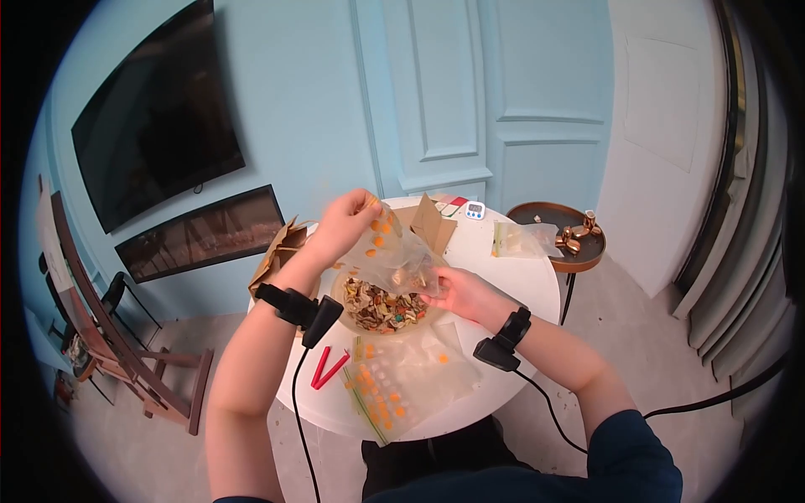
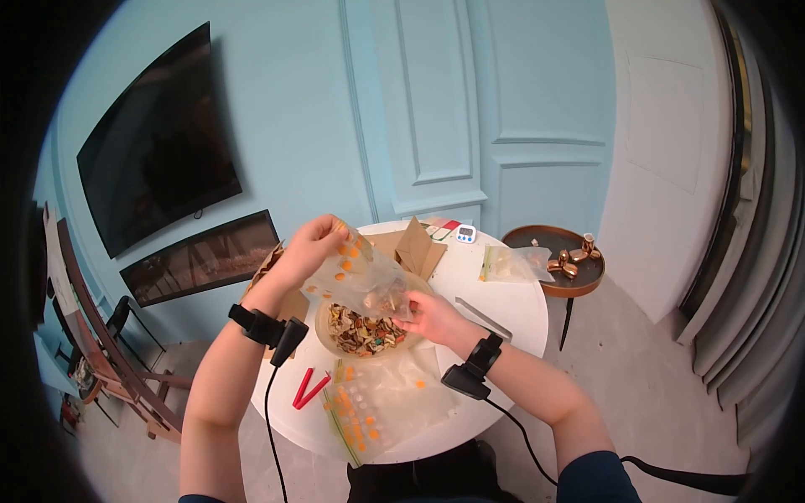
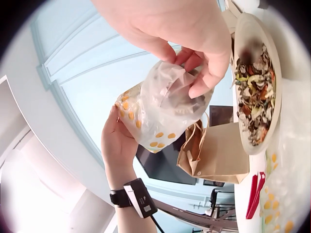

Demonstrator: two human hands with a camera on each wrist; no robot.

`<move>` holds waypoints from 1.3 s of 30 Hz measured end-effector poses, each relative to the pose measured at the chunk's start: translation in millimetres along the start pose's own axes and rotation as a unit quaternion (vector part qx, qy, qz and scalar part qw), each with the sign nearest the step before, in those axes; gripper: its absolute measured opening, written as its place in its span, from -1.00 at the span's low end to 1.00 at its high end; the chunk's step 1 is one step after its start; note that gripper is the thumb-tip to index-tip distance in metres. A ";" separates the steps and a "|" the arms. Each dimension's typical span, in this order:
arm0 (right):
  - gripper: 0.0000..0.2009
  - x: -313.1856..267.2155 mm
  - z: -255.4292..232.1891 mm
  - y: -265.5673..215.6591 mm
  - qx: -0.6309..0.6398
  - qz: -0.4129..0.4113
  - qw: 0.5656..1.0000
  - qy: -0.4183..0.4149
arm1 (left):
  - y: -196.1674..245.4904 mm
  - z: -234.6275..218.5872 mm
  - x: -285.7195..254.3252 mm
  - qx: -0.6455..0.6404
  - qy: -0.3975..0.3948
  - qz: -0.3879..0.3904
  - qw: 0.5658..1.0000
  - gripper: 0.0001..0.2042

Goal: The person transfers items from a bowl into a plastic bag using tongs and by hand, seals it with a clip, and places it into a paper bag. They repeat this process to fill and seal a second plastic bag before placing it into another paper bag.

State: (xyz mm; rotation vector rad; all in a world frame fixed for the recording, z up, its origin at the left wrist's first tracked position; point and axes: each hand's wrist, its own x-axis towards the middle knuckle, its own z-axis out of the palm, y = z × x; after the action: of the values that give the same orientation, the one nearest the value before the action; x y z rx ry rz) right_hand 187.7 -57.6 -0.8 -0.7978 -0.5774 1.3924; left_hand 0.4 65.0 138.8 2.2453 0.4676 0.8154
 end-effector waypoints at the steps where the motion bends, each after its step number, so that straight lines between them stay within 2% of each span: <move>1: -0.68 4.7 -4.7 -4.1 -0.038 -0.013 0.999 0.006 | -6.0 1.3 1.5 -0.024 0.006 -0.015 1.000 -0.80; 4: -0.77 9.4 -14.0 -29.3 -0.120 -0.061 0.990 0.035 | -35.3 5.4 9.0 -0.077 0.037 -0.022 0.996 -0.79; 6: -0.85 16.7 -22.6 -54.4 -0.202 -0.118 0.969 0.079 | -62.2 5.3 13.0 -0.090 0.064 -0.070 0.991 -0.79; 7: -0.85 21.5 -24.3 -67.6 -0.203 -0.121 0.968 0.081 | -73.2 8.3 10.9 -0.140 0.062 -0.092 0.984 -0.80; 8: -0.87 26.6 -24.9 -81.1 -0.256 -0.147 0.951 0.094 | -82.6 11.2 8.2 -0.141 0.061 -0.090 0.984 -0.80; 9: -0.89 31.7 -22.9 -92.5 -0.308 -0.173 0.930 0.106 | -92.3 14.1 5.7 -0.153 0.049 -0.131 0.978 -0.81; 10: -0.89 37.7 -19.2 -99.7 -0.309 -0.173 0.929 0.107 | -101.7 17.4 2.8 -0.165 0.036 -0.172 0.970 -0.81; 12: -0.90 47.8 -7.0 -110.0 -0.371 -0.184 0.902 0.120 | -119.4 24.1 -2.4 -0.182 0.023 -0.191 0.964 -0.80; 13: -0.87 66.3 -18.6 -115.1 -0.417 -0.190 0.882 0.110 | -129.1 27.6 -4.3 -0.194 0.004 -0.204 0.960 -0.80; 14: -0.87 72.4 -16.3 -119.7 -0.417 -0.189 0.882 0.110 | -136.4 30.2 -6.7 -0.205 -0.014 -0.216 0.954 -0.79; 16: -0.87 85.5 -10.9 -126.0 -0.531 -0.241 0.805 0.109 | -149.9 36.8 -10.8 -0.225 -0.008 -0.225 0.948 -0.80; 20: -0.86 91.7 16.2 -126.5 -0.539 -0.238 0.803 0.086 | -151.2 44.6 -15.8 -0.243 0.004 -0.255 0.936 -0.80; 23: -0.82 100.3 25.9 -125.1 -0.565 -0.250 0.783 0.075 | -146.7 46.7 -18.0 -0.227 -0.006 -0.285 0.931 -0.79; 25: -0.80 103.9 32.1 -125.8 -0.638 -0.281 0.714 0.063 | -135.6 46.9 -20.5 -0.203 0.004 -0.327 0.923 -0.79; 29: -0.80 105.6 53.9 -128.7 -0.616 -0.331 0.711 0.075 | -157.1 55.1 -18.9 -0.220 -0.002 -0.289 0.932 -0.77; 31: -0.81 105.3 63.0 -129.9 -0.655 -0.354 0.667 0.021 | -163.7 58.5 -16.8 -0.230 0.005 -0.279 0.932 -0.81; 34: -0.82 93.0 85.0 -136.3 -0.670 -0.373 0.642 0.009 | -160.4 62.2 -15.7 -0.262 0.035 -0.236 0.935 -0.81; 37: -0.83 78.8 106.3 -139.2 -0.686 -0.369 0.626 0.041 | -166.5 61.1 -10.0 -0.267 0.003 -0.243 0.932 -0.77; 39: -0.83 75.8 109.6 -141.6 -0.687 -0.374 0.623 0.018 | -156.1 60.8 -9.9 -0.272 0.015 -0.247 0.930 -0.78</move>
State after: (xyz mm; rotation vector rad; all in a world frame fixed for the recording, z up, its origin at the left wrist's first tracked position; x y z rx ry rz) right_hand 201.2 34.4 170.0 -1.4832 -1.7723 -0.1135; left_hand 19.1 138.8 -10.8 1.5115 0.6897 0.6151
